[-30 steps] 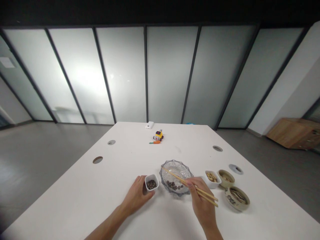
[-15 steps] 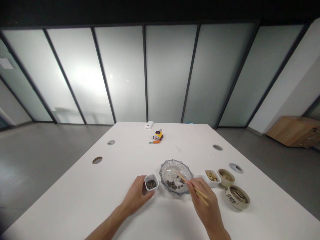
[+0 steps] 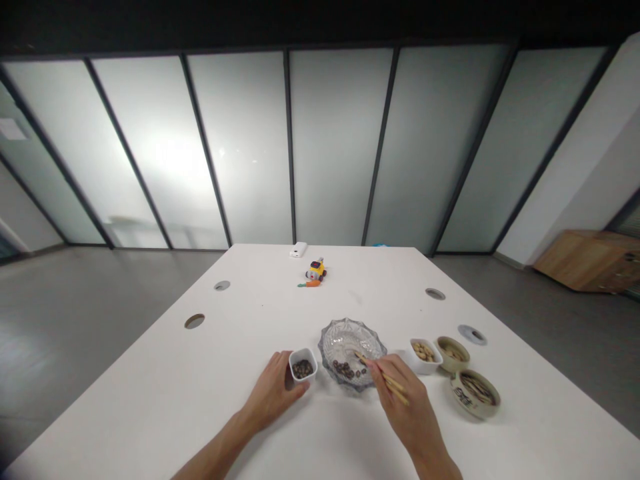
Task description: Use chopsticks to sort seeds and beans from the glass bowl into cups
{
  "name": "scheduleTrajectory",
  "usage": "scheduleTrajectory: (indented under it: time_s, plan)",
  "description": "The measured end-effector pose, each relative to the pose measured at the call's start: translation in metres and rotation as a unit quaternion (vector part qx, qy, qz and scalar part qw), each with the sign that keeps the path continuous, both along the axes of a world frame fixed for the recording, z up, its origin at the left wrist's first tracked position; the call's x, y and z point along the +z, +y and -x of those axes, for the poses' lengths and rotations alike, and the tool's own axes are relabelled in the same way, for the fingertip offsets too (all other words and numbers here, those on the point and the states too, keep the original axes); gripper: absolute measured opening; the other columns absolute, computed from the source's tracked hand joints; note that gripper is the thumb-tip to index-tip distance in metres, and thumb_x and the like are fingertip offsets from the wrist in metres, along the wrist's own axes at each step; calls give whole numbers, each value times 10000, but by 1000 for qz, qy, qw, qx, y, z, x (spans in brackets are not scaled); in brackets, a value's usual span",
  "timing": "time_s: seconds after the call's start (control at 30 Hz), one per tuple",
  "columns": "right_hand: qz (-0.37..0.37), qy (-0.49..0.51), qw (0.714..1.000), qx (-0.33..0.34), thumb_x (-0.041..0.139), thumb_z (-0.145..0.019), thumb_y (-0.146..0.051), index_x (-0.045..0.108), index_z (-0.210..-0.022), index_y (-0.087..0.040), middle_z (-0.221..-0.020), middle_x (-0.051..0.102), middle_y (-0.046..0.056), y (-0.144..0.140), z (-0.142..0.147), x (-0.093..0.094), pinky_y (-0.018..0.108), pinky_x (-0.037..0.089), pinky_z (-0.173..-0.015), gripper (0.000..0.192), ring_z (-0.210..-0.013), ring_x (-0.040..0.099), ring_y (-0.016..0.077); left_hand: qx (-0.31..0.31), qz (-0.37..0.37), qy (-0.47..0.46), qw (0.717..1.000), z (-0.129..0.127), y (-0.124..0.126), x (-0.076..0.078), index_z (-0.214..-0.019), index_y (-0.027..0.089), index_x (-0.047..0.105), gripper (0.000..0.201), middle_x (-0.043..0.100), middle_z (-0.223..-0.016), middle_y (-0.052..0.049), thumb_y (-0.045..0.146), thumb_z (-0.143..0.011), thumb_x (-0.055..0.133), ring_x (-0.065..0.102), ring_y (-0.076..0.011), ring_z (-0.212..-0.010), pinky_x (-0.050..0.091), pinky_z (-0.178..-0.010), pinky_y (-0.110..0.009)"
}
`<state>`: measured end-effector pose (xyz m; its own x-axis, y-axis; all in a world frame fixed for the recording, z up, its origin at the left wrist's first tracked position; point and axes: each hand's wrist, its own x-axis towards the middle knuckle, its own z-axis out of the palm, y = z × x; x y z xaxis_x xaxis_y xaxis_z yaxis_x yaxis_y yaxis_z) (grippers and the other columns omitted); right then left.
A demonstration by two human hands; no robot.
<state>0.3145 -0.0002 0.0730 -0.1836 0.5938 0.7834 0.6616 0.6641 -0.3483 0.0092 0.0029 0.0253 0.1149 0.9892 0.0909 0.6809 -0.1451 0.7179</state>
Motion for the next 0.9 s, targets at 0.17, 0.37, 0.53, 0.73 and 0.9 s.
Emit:
scheduleTrajectory:
  time_s: [0.17, 0.37, 0.53, 0.73, 0.9]
  plan:
    - [2, 5, 1000, -8, 580, -1197, -379, 760, -992, -263, -878, 779, 27, -2, 0, 2, 314, 638, -723, 296, -769, 791, 199, -3, 1, 5, 1000, 0, 0, 0, -1114, 223, 685, 293, 738, -1163, -89, 351, -861, 761, 648, -316, -1121, 485, -1016, -407]
    - [-33, -7, 998, -54, 544, -1203, -440, 719, -882, -271, -806, 765, 32, -3, -8, 4, 311, 624, -698, 403, -715, 761, 200, -3, -12, -5, 1000, 1, 0, -3, -1091, 242, 691, 270, 750, -1146, -73, 338, -851, 770, 653, -315, -1099, 490, -1010, -405]
    - [-9, -14, 999, -33, 514, -1210, -469, 698, -838, -272, -766, 746, 20, -2, -13, 6, 298, 605, -653, 460, -674, 748, 188, -8, -5, 11, 1000, 0, 1, -2, -1097, 238, 683, 265, 749, -1159, -69, 309, -860, 777, 653, -306, -1112, 493, -1035, -394]
    - [3, -13, 1000, 26, 538, -1211, -420, 718, -889, -265, -806, 757, 13, -4, -8, 16, 268, 608, -663, 401, -693, 763, 176, -6, 18, 45, 999, -1, 0, 1, -1140, 218, 668, 275, 741, -1205, -69, 290, -891, 759, 646, -287, -1142, 489, -1050, -381]
    - [9, -9, 999, 32, 559, -1207, -412, 737, -914, -270, -829, 767, 4, -5, -7, 20, 243, 618, -687, 371, -709, 780, 165, -12, 10, 35, 999, -1, 0, 1, -1129, 221, 668, 265, 745, -1187, -76, 295, -889, 754, 648, -297, -1131, 491, -1045, -391]
